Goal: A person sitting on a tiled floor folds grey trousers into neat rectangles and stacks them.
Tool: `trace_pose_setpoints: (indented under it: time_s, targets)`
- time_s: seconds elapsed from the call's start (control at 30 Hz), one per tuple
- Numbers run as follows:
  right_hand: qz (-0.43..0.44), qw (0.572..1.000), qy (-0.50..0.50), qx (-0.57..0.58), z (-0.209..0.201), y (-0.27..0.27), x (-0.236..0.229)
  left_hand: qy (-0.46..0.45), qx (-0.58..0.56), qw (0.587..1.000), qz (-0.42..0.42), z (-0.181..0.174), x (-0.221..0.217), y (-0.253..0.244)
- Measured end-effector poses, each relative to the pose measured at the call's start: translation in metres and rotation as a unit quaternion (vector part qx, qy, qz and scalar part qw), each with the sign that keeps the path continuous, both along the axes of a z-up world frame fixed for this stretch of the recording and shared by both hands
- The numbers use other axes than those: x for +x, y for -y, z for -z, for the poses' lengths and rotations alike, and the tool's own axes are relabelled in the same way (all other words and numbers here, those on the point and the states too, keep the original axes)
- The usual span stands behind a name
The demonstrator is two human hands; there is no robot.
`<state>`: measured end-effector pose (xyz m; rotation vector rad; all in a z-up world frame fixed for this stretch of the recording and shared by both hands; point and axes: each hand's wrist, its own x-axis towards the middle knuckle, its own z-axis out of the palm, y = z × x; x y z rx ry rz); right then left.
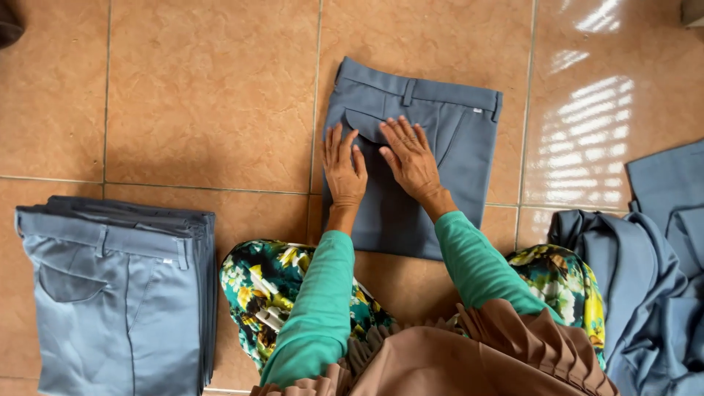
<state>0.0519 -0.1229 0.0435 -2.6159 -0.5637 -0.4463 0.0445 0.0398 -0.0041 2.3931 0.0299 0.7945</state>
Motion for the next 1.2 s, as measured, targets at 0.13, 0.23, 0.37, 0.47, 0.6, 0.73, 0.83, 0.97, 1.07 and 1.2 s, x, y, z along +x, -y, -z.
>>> trace_pose_setpoints:
  time_s: [0.13, 0.23, 0.37, 0.47, 0.6, 0.73, 0.83, 0.97, 1.07, 1.2]
  targets:
    - [0.056, 0.998, 0.032, -0.002, 0.000, 0.031, -0.024, 0.018, 0.124, 0.991, 0.049, -0.011, 0.009, 0.030]
    - [0.123, 0.990, -0.041, -0.061, 0.022, 0.073, -0.045, -0.179, 0.257, 0.942, 0.123, 0.004, 0.010, 0.037]
    - [0.216, 0.965, -0.125, -0.085, 0.026, 0.126, -0.067, -0.265, 0.284, 0.910, 0.143, 0.006, 0.012, 0.033]
    - [0.238, 0.953, -0.169, -0.079, 0.019, 0.139, -0.069, -0.287, 0.286, 0.902, 0.148, 0.001, 0.015, 0.034]
    - [0.258, 0.937, -0.215, -0.097, 0.025, 0.140, -0.064, -0.329, 0.285, 0.887, 0.154, -0.009, 0.017, 0.035]
    - [0.293, 0.926, -0.220, -0.096, 0.015, 0.137, -0.060, -0.313, 0.296, 0.893, 0.131, -0.017, 0.005, 0.052]
    - [0.323, 0.916, -0.237, -0.003, 0.031, 0.147, -0.071, -0.192, 0.177, 0.964, 0.052, -0.027, -0.043, 0.071]
    - [0.319, 0.873, -0.346, 0.130, 0.037, 0.149, -0.110, -0.567, -0.255, 0.763, 0.176, 0.000, -0.157, 0.086]
    - [0.339, 0.812, -0.388, 0.274, 0.026, 0.140, -0.130, -0.664, -0.534, 0.510, 0.117, -0.028, -0.193, 0.089]
    - [0.370, 0.633, -0.435, 0.523, 0.040, 0.133, -0.151, -0.444, -0.811, 0.375, -0.071, -0.045, -0.207, 0.109]
